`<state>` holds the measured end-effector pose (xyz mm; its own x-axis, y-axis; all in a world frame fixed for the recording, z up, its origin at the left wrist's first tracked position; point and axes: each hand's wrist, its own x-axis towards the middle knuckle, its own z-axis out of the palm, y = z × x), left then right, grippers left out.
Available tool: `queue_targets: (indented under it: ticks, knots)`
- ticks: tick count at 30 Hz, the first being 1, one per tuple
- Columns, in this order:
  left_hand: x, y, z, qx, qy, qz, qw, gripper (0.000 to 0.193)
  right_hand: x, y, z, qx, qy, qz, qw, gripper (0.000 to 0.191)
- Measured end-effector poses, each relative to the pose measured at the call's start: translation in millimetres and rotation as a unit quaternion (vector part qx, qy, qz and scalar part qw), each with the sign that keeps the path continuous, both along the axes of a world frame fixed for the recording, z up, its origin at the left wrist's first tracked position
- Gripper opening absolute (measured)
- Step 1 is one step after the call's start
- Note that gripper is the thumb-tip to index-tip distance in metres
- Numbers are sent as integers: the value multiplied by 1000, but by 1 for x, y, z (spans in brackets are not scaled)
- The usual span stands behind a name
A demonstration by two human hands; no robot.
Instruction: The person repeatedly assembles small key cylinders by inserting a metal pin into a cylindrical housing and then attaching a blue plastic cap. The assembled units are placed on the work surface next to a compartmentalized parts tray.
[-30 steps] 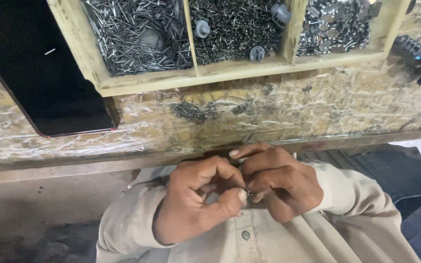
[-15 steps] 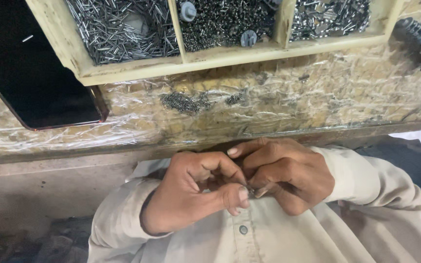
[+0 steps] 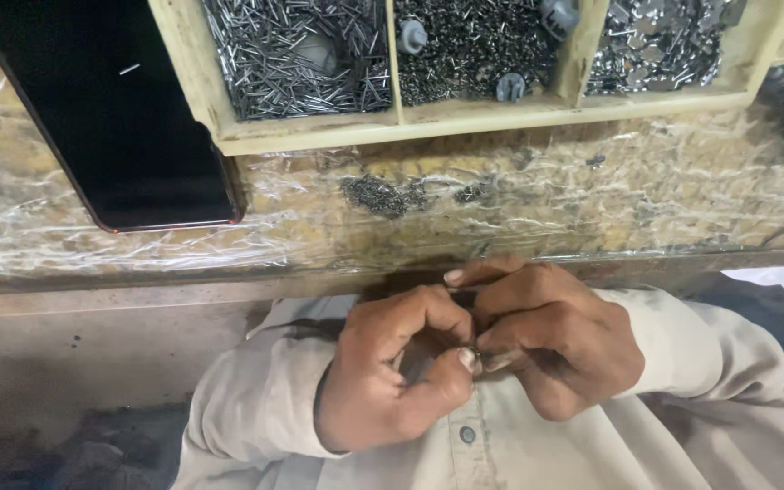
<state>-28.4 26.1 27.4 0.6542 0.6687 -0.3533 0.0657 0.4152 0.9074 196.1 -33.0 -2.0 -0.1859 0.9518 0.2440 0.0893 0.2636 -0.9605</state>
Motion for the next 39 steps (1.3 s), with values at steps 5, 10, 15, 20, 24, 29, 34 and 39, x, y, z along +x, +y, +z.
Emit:
queue_targets:
  ticks: [5, 10, 15, 20, 24, 29, 34, 39]
  knots:
    - [-5, -3, 1, -70, -37, 90, 993, 8, -11, 80, 56, -91, -60, 157, 982, 24]
    - [-24, 12, -10, -183, -222, 103, 952, 3, -18, 149, 107, 162, -495, 66, 851, 41]
    - [-14, 28, -23, 94, -67, 36, 993, 13, -35, 210, 65, 232, -544, 228, 774, 46]
    - [-7, 29, -25, 70, -71, 54, 994, 13, -24, 225, 43, 176, -569, 312, 740, 48]
    - [-10, 29, -26, 18, -73, 37, 996, 13, -9, 219, 47, 143, -421, 285, 849, 29]
    - [-8, 31, -29, 44, -85, 47, 994, 11, -5, 215, 38, 215, -367, 229, 876, 32]
    - [-12, 30, -28, 37, -65, 28, 997, 8, -6, 204, 48, 243, -370, 198, 874, 27]
    - [-13, 17, -19, -40, -195, 141, 970, 7, 24, 125, 79, 66, -157, 150, 974, 34]
